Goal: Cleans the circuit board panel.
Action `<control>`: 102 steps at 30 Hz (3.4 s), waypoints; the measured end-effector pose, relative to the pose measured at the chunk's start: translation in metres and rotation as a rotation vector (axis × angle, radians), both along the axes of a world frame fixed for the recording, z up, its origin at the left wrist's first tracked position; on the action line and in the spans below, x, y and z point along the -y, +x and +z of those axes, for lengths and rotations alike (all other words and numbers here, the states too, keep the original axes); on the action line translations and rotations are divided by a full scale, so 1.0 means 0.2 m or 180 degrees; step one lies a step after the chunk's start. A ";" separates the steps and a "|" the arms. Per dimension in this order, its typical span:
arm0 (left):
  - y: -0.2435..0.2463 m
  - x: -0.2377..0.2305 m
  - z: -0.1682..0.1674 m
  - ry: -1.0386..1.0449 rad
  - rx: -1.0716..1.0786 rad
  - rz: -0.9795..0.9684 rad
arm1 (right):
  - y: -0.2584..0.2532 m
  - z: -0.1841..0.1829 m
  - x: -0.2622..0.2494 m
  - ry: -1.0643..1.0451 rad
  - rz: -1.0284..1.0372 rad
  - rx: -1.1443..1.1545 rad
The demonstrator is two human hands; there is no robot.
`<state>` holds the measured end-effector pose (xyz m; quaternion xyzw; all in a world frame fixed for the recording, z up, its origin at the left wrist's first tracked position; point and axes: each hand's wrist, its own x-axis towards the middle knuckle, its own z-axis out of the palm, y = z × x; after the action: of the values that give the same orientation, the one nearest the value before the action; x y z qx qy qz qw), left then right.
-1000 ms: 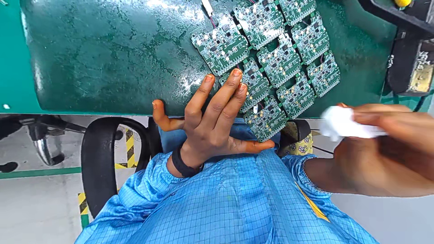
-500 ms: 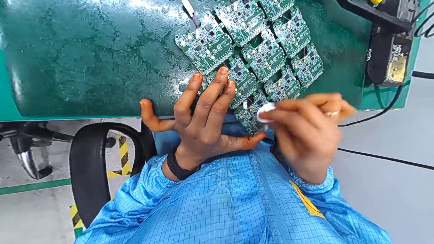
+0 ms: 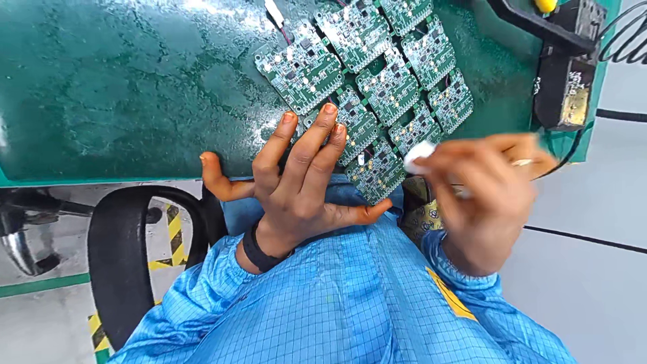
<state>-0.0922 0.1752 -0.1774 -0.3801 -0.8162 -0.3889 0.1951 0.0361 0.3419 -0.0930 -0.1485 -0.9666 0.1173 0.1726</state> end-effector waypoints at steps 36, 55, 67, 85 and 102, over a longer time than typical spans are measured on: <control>-0.01 0.03 0.03 -0.0141 0.0152 -0.0206 | -0.12 -0.04 0.04 -0.0426 0.0558 -0.0350; 0.01 0.02 0.04 -0.0176 0.0169 -0.0158 | -0.28 0.04 -0.06 -0.0077 0.0561 -0.0116; 0.00 0.03 0.05 -0.0229 0.0118 -0.0101 | -0.30 -0.01 -0.11 -0.0267 0.0767 -0.0335; 0.00 0.02 0.04 -0.0195 0.0109 -0.0080 | -0.25 -0.07 -0.03 -0.0177 0.0645 -0.0484; 0.00 0.01 0.03 -0.0202 0.0045 -0.0073 | -0.26 -0.07 0.04 -0.0242 0.0407 -0.0474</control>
<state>-0.0924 0.1732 -0.1717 -0.3926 -0.8251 -0.3677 0.1728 -0.0162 0.3331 -0.1067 -0.0838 -0.9535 0.1754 0.2303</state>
